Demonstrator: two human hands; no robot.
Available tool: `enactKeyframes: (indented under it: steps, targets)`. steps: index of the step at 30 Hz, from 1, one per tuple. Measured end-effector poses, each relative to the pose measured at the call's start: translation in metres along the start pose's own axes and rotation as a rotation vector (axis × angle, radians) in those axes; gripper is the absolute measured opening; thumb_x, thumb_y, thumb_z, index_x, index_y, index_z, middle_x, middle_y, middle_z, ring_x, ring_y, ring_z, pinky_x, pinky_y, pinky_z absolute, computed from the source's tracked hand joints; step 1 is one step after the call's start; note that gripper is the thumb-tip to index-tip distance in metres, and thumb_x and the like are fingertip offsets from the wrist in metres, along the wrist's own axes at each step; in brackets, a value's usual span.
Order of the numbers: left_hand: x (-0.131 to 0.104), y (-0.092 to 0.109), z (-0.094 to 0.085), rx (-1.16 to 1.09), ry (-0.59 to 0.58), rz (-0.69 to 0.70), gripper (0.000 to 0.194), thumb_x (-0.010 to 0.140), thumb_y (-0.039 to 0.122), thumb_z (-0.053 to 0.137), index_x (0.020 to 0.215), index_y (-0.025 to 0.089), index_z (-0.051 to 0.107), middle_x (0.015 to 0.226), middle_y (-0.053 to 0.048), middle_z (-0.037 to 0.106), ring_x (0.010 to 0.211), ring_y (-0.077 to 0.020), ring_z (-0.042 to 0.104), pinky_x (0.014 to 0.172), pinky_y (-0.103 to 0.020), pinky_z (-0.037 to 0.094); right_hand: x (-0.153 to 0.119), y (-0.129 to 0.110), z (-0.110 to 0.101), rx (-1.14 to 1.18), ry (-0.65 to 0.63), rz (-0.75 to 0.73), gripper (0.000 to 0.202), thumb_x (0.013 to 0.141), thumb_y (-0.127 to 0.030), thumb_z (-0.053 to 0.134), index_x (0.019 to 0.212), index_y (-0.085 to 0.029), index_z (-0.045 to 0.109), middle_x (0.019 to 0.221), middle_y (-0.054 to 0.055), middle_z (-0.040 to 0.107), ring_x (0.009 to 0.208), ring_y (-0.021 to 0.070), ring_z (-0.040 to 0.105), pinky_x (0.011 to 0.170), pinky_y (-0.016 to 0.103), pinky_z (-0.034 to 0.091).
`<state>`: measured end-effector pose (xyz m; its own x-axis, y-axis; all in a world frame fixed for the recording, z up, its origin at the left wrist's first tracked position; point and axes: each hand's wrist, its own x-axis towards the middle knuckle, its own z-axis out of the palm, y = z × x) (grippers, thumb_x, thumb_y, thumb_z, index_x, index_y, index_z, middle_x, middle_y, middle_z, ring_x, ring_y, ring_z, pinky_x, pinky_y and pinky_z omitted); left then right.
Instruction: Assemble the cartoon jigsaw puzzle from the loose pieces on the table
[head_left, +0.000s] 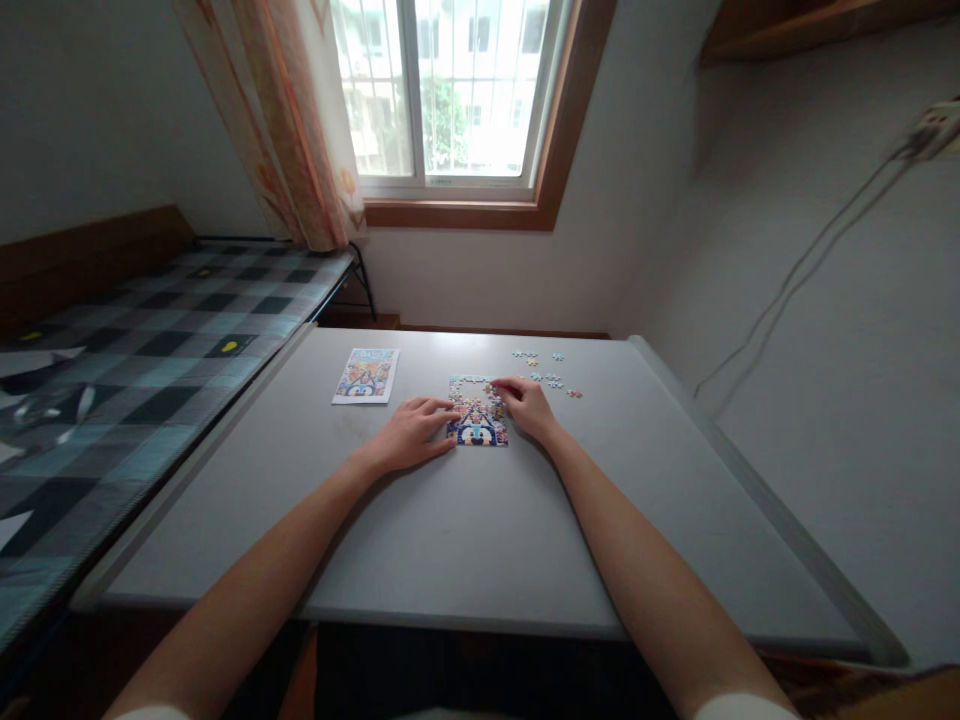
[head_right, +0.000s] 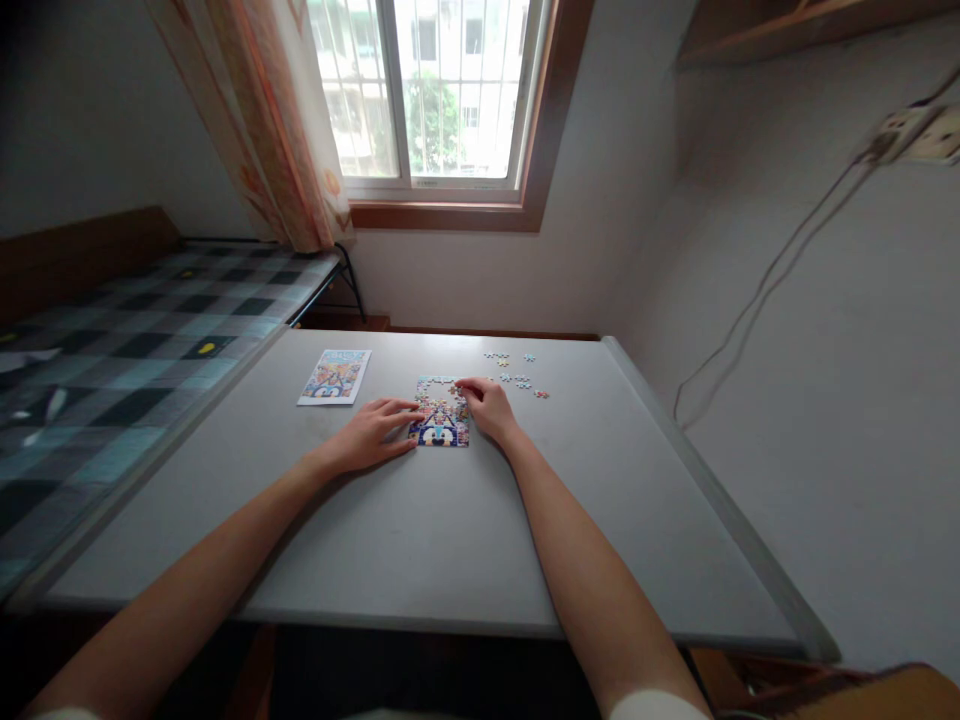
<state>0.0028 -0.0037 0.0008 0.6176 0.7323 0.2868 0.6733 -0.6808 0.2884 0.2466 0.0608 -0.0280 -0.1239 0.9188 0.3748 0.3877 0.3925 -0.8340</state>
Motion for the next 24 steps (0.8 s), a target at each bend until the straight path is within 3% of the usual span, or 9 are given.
enactKeyframes:
  steps: [24]
  targets:
    - [0.0002,-0.0003,-0.0001,0.008,0.004,0.009,0.042,0.088,0.041,0.055,0.129,0.033,0.054,0.128,-0.004,0.055,0.116,-0.0231,0.049,0.103,-0.041,0.037,0.001,0.0013,-0.002,-0.027,-0.012,-0.044,0.026,0.078,-0.023,0.052,0.088,-0.016,0.075,0.082,0.008,0.071,0.079,0.0192,0.062,0.078,0.033,0.047]
